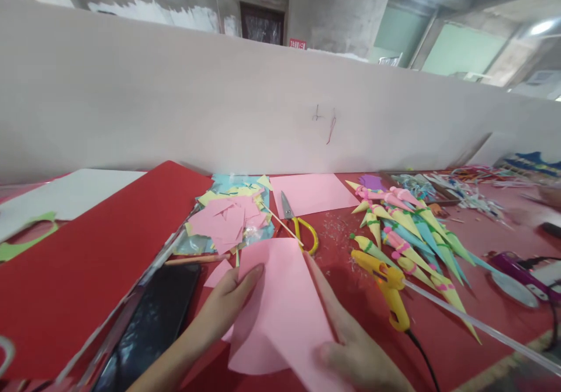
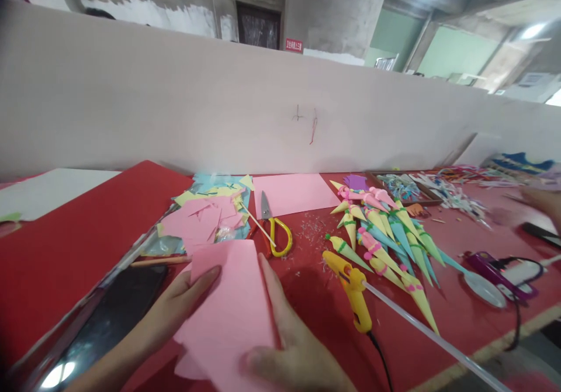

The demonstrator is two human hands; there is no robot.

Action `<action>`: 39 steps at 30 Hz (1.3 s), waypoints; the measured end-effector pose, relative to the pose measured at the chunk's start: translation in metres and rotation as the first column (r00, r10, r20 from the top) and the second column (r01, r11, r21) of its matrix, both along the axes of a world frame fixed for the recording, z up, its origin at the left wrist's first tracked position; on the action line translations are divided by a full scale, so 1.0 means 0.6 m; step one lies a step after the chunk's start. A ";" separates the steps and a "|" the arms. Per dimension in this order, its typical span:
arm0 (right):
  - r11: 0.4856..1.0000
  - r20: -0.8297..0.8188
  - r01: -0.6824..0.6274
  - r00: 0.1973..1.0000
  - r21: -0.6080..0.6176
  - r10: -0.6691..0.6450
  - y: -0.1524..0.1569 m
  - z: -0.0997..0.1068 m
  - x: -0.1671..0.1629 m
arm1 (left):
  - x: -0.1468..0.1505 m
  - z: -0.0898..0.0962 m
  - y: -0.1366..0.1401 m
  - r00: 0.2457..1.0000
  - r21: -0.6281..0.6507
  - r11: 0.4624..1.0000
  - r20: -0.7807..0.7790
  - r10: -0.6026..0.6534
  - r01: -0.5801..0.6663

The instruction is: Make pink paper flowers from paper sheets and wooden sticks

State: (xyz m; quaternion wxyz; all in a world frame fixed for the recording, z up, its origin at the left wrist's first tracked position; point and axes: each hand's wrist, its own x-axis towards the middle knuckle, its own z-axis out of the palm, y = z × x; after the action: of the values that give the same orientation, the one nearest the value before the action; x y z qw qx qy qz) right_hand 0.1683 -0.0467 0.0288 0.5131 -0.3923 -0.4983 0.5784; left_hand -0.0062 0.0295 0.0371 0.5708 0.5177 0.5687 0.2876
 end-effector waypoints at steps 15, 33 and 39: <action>0.924 0.063 0.356 0.934 -0.135 -0.351 0.030 -0.007 -0.041 | 0.010 -0.011 -0.013 0.975 0.087 0.996 0.223 0.005 -0.025; 0.975 -0.161 0.153 0.971 -0.159 -0.179 0.071 -0.008 -0.030 | 0.029 0.030 -0.008 0.976 0.034 0.999 0.216 0.006 -0.014; 0.961 -0.156 0.208 0.959 -0.181 -0.237 0.069 -0.019 -0.033 | 0.030 0.021 -0.008 0.968 0.044 0.999 0.251 -0.017 0.007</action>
State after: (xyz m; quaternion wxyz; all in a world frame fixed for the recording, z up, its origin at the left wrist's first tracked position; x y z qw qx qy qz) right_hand 0.1488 -0.0050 0.0173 0.5832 -0.4338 -0.3545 0.5882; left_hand 0.0120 0.0247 0.0497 0.6289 0.4925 0.4822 0.3597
